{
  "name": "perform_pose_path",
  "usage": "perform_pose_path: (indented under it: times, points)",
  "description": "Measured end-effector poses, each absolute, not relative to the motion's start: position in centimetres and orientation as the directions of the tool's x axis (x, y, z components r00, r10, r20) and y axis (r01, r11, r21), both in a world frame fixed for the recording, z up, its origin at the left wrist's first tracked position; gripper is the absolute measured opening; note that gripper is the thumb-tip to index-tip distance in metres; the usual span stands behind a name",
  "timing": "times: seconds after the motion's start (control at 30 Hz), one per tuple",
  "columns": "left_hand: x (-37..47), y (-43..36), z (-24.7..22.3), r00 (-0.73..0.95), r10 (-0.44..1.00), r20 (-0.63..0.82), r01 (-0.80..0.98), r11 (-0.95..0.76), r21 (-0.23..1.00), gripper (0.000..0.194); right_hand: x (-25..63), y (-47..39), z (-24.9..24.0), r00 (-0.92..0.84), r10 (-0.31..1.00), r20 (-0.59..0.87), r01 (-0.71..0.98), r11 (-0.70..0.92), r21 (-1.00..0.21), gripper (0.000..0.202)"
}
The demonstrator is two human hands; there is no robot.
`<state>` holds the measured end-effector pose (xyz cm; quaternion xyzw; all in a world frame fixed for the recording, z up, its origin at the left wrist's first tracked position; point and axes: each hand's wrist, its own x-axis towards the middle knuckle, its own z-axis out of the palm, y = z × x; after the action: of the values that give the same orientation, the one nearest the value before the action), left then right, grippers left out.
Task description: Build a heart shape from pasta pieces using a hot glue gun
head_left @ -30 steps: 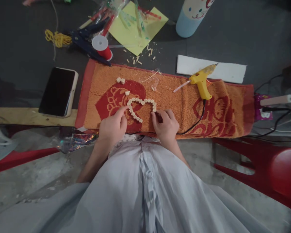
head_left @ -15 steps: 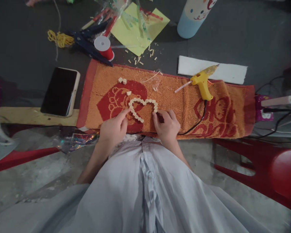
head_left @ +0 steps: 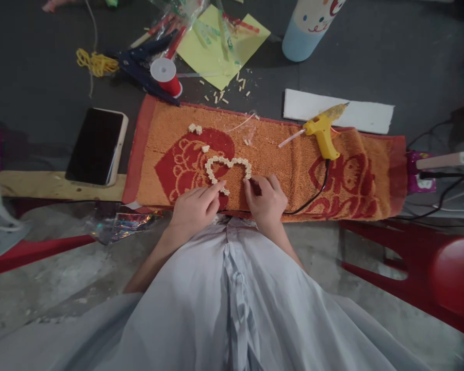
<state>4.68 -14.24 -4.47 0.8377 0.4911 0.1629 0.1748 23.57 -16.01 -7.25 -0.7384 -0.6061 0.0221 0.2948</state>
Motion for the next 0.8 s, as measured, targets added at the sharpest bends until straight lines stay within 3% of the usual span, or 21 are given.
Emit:
perform_pose_path:
  times: [0.27, 0.57, 0.8]
  points:
    - [5.39, -13.94, -4.51, 0.485, 0.87, 0.091, 0.758, -0.47, 0.453, 0.034, 23.59, -15.99, -7.25, 0.276, 0.924, 0.266, 0.875, -0.127, -0.467, 0.028]
    - [5.21, -14.14, -4.92, 0.497, 0.854, 0.153, 0.74, -0.509, 0.44, 0.032, 23.56, -15.99, -7.29, 0.268, 0.911, 0.313, 0.887, -0.106, -0.449, 0.027]
    - [5.18, -14.24, -5.06, 0.474, 0.875, 0.102, 0.754, -0.463, 0.467, 0.033, 23.57, -15.98, -7.28, 0.273, 0.911, 0.308, 0.879, -0.106, -0.465, 0.028]
